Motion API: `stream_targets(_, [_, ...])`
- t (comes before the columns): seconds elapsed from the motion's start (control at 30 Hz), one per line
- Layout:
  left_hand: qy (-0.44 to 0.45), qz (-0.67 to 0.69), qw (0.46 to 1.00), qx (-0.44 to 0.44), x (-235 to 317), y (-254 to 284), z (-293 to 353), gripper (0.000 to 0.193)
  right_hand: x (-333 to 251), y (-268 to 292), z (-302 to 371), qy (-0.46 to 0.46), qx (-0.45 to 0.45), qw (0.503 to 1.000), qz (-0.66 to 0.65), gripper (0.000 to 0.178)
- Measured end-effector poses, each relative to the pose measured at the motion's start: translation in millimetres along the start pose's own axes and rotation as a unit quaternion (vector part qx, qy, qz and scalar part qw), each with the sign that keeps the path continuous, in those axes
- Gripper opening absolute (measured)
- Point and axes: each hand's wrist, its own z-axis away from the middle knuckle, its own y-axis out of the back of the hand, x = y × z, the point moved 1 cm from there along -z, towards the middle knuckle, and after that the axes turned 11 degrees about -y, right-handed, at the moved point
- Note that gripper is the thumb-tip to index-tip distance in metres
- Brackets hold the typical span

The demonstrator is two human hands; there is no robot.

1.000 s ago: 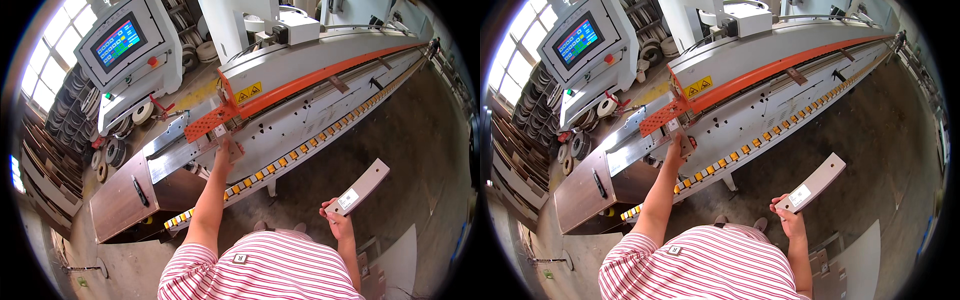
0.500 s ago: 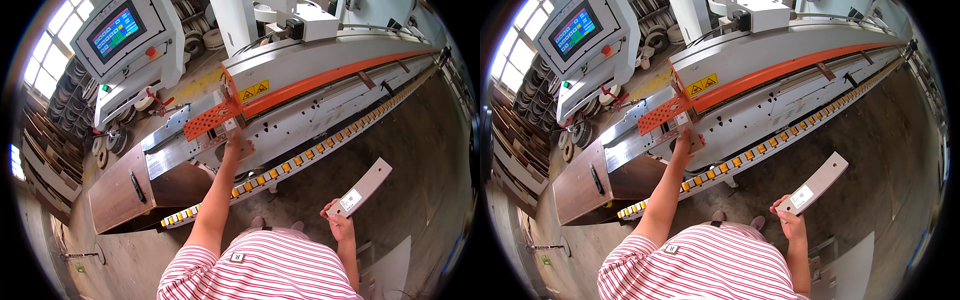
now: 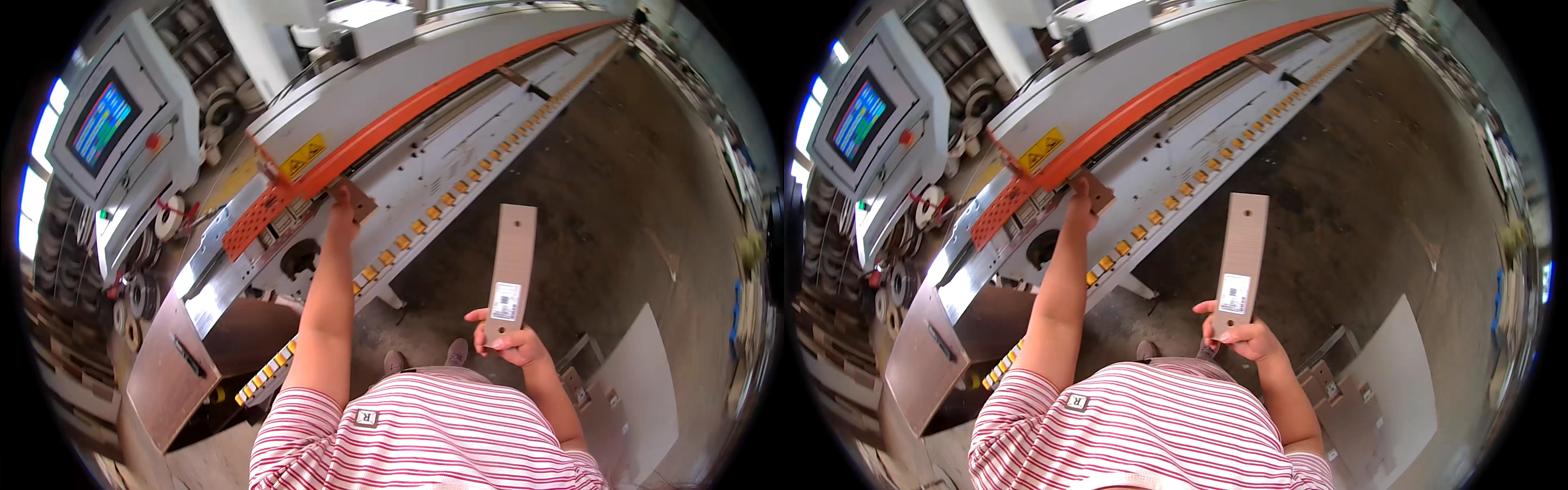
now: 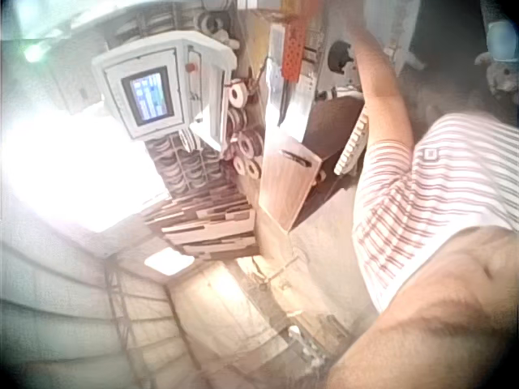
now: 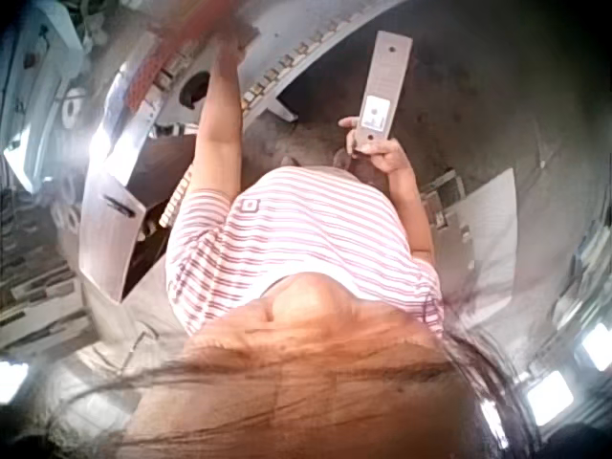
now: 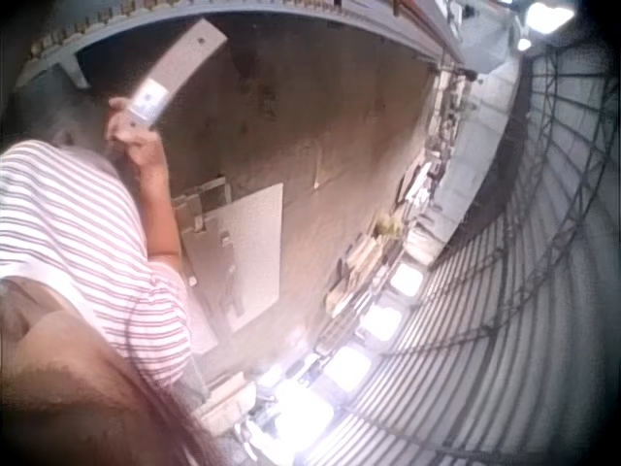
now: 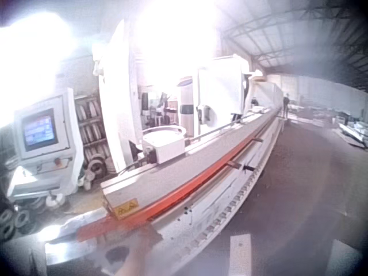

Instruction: The person repeatedly picks up rectangular wooden planks and feeds them into a large industrial machine with a digital display. After processing, the person removes the planks and stacks them on the floor. The person handles the wood by hand throughout the task.

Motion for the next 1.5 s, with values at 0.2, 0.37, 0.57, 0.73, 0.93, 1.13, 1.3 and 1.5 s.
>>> stream_targets(0.2, [-0.101, -0.168, 0.957, -0.216, -12.1, -47.5, 173.6, 0.036, 9.6, -9.8, 2.2, -0.042, -0.062, 0.997, -0.024, 0.073])
stream_targets(0.37, [0.173, 0.056, 0.901, -0.395, -2.5, -46.5, 313.9, 0.043, 30.9, -24.6, -36.7, -0.1, -0.132, 0.985, -0.038, 0.052])
stream_targets(0.57, [0.122, 0.182, 0.972, -0.081, 40.5, 35.8, 249.5, 0.037, 50.5, -24.3, -54.1, -0.132, 0.039, 0.99, 0.039, 0.041])
stream_targets(0.73, [-0.006, 0.149, 0.989, -0.006, 64.6, 113.8, 173.7, 0.029, 65.4, -11.3, -44.4, -0.103, 0.133, 0.984, 0.06, 0.026])
stream_targets(0.93, [-0.029, 0.131, 0.991, -0.014, 72.7, 149.6, 113.7, 0.031, 70.5, -3.8, -37.3, -0.052, 0.19, 0.98, 0.037, 0.02])
stream_targets(1.13, [-0.036, 0.106, 0.993, -0.021, 66.1, 151.3, 97.6, 0.037, 64.5, 0.6, -26.8, -0.028, 0.219, 0.975, 0.033, 0.017])
stream_targets(1.3, [0.021, 0.165, 0.984, -0.061, 76.3, 150.5, 96.2, 0.04, 61.6, 5.8, -26.9, -0.027, 0.226, 0.973, 0.018, 0.016])
stream_targets(1.5, [0.019, 0.162, 0.985, -0.048, 78.2, 143.9, 107.4, 0.041, 53.8, 9.9, -36.5, -0.026, 0.219, 0.975, 0.008, 0.016])
